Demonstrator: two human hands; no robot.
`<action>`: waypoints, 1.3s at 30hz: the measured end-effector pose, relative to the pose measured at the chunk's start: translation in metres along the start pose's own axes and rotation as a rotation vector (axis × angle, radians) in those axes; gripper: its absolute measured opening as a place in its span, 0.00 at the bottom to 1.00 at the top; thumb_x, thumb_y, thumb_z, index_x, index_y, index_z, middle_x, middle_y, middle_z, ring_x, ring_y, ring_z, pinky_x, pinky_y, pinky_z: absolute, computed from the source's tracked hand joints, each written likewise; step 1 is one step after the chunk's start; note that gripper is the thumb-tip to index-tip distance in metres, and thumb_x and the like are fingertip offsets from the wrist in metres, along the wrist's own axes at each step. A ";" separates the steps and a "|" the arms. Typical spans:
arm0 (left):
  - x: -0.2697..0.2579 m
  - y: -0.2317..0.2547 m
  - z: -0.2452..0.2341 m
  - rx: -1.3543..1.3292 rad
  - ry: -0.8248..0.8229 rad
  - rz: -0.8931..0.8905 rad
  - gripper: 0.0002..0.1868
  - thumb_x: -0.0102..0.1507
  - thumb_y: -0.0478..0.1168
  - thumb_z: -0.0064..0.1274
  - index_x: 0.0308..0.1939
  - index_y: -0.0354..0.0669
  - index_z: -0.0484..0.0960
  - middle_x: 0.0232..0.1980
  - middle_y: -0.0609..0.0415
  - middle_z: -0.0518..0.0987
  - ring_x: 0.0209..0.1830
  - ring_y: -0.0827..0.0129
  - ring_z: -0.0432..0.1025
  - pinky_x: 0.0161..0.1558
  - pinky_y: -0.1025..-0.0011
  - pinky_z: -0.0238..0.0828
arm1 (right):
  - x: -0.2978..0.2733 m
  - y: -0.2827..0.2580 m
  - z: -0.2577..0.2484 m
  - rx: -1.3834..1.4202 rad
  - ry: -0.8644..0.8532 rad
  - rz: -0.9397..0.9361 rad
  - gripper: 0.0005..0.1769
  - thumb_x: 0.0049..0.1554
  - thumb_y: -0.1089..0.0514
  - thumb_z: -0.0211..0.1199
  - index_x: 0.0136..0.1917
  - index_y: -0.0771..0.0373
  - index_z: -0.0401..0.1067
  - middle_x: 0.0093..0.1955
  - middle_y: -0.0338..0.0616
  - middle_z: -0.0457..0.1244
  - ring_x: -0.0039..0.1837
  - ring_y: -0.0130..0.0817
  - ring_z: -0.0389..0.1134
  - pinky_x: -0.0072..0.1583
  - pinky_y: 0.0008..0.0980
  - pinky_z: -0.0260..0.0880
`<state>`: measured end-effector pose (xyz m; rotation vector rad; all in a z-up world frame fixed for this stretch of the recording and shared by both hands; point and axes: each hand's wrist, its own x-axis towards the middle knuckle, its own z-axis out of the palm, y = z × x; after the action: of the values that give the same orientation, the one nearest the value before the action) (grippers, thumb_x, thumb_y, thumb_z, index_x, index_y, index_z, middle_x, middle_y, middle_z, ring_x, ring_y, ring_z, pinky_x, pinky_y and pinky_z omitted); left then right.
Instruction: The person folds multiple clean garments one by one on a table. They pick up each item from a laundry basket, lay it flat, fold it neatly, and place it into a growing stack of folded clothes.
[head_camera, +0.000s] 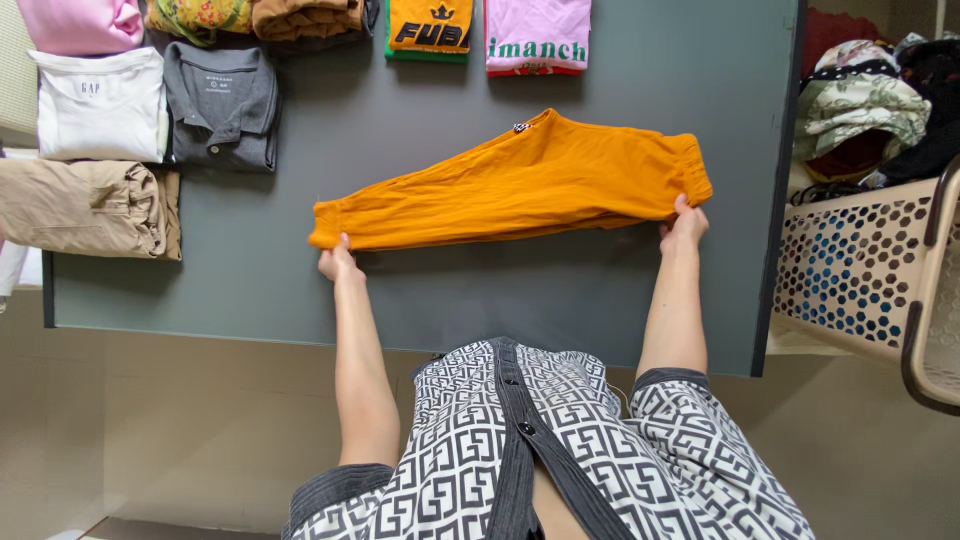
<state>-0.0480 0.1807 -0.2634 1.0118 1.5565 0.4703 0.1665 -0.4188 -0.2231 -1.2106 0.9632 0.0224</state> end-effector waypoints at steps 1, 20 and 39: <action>-0.005 -0.005 -0.001 0.130 0.131 0.040 0.14 0.60 0.38 0.70 0.42 0.34 0.82 0.45 0.52 0.84 0.41 0.66 0.77 0.47 0.63 0.76 | -0.003 0.005 0.001 -0.036 0.071 0.026 0.10 0.58 0.56 0.69 0.49 0.57 0.71 0.46 0.37 0.67 0.43 0.31 0.67 0.40 0.36 0.59; -0.060 0.100 0.024 -0.573 -0.408 0.500 0.25 0.62 0.36 0.65 0.61 0.36 0.76 0.58 0.50 0.80 0.55 0.60 0.77 0.61 0.57 0.75 | -0.018 0.045 0.003 -0.217 -0.351 0.058 0.25 0.55 0.55 0.74 0.63 0.59 0.69 0.56 0.40 0.67 0.57 0.35 0.70 0.58 0.42 0.72; -0.261 -0.097 0.119 0.800 -0.221 1.275 0.35 0.53 0.33 0.55 0.67 0.36 0.68 0.68 0.40 0.65 0.69 0.48 0.62 0.63 0.49 0.57 | -0.060 0.029 0.004 -0.739 0.139 -0.729 0.23 0.57 0.69 0.63 0.65 0.62 0.67 0.64 0.50 0.63 0.54 0.43 0.70 0.58 0.36 0.71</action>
<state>0.0214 -0.1098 -0.2140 2.5729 0.6862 0.5385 0.1176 -0.3760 -0.2068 -2.2198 0.5820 -0.3108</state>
